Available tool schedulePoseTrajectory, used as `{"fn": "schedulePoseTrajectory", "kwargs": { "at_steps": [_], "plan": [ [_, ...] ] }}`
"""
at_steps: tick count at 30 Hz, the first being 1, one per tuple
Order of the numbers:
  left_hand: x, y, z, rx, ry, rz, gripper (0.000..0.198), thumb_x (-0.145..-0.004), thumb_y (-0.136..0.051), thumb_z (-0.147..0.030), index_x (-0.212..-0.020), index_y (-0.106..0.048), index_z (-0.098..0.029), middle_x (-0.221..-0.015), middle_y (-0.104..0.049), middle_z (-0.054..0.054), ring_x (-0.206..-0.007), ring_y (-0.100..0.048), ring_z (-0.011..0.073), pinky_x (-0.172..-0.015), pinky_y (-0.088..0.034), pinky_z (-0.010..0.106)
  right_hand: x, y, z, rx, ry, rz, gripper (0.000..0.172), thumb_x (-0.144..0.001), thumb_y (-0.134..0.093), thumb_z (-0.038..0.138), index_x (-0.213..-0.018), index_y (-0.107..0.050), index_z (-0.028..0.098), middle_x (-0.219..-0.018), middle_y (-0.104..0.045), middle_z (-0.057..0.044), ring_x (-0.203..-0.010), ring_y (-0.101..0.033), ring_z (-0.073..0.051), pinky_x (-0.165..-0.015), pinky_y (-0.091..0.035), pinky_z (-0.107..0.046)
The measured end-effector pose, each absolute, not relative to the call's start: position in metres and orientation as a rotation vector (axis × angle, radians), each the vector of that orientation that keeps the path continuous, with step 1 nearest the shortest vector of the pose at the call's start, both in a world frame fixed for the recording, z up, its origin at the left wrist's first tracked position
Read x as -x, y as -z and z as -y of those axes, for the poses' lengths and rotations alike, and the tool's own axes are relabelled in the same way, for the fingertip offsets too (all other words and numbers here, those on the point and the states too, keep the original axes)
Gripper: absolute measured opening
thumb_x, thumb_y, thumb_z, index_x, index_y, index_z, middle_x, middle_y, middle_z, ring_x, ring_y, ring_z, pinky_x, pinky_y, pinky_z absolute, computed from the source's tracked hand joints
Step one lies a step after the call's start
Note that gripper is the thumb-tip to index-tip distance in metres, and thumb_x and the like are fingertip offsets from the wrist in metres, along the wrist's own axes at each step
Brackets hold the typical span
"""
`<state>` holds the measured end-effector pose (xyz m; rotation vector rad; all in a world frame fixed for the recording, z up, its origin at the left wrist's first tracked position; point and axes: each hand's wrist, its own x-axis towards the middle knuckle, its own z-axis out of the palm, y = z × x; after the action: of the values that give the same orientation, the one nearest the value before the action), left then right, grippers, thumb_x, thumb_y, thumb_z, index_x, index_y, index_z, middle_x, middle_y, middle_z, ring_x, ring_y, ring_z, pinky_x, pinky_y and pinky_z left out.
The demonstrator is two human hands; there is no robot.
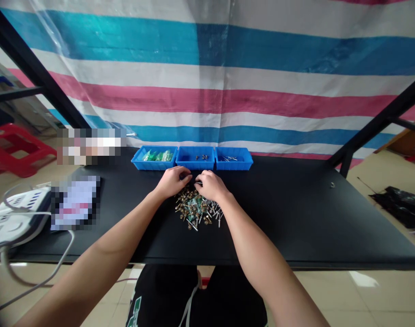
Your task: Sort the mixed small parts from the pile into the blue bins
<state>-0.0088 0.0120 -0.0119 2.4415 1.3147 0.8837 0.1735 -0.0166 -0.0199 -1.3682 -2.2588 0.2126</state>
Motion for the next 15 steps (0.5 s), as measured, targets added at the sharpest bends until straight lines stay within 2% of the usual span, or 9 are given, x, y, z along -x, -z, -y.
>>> {"fn": "schedulePoseTrajectory", "kwargs": {
  "at_steps": [5, 11, 15],
  "plan": [
    [0.009, 0.011, -0.012, -2.443, -0.889, -1.305, 0.018, -0.081, -0.056, -0.030, -0.089, -0.067, -0.017, -0.085, -0.069, 0.005, -0.075, -0.063, 0.0189, -0.073, -0.050, 0.031, -0.178, 0.017, 0.015, 1.358, -0.050, 2.106, 0.025, -0.087, -0.053, 0.029, -0.099, -0.070, 0.016, -0.098, -0.066, -0.010, -0.096, -0.057, -0.023, -0.089, -0.046, -0.035],
    [0.008, 0.009, -0.011, -2.431, -0.880, -1.315, 0.017, -0.081, -0.057, -0.030, -0.088, -0.067, -0.017, -0.086, -0.069, 0.005, -0.076, -0.063, 0.0190, -0.073, -0.050, 0.032, -0.193, 0.019, 0.008, 1.578, 0.174, 1.848, 0.036, -0.086, -0.052, 0.032, -0.116, -0.064, 0.015, -0.114, -0.062, -0.013, -0.109, -0.048, -0.030, -0.094, -0.038, -0.044],
    [0.008, 0.010, -0.011, -2.431, -0.882, -1.318, 0.018, -0.081, -0.057, -0.029, -0.088, -0.067, -0.017, -0.086, -0.069, 0.005, -0.077, -0.063, 0.0191, -0.073, -0.050, 0.032, -0.198, 0.021, 0.004, 1.605, 0.197, 1.761, 0.035, -0.086, -0.052, 0.037, -0.111, -0.066, 0.016, -0.117, -0.061, -0.012, -0.111, -0.045, -0.030, -0.093, -0.035, -0.045]
  ]
}}
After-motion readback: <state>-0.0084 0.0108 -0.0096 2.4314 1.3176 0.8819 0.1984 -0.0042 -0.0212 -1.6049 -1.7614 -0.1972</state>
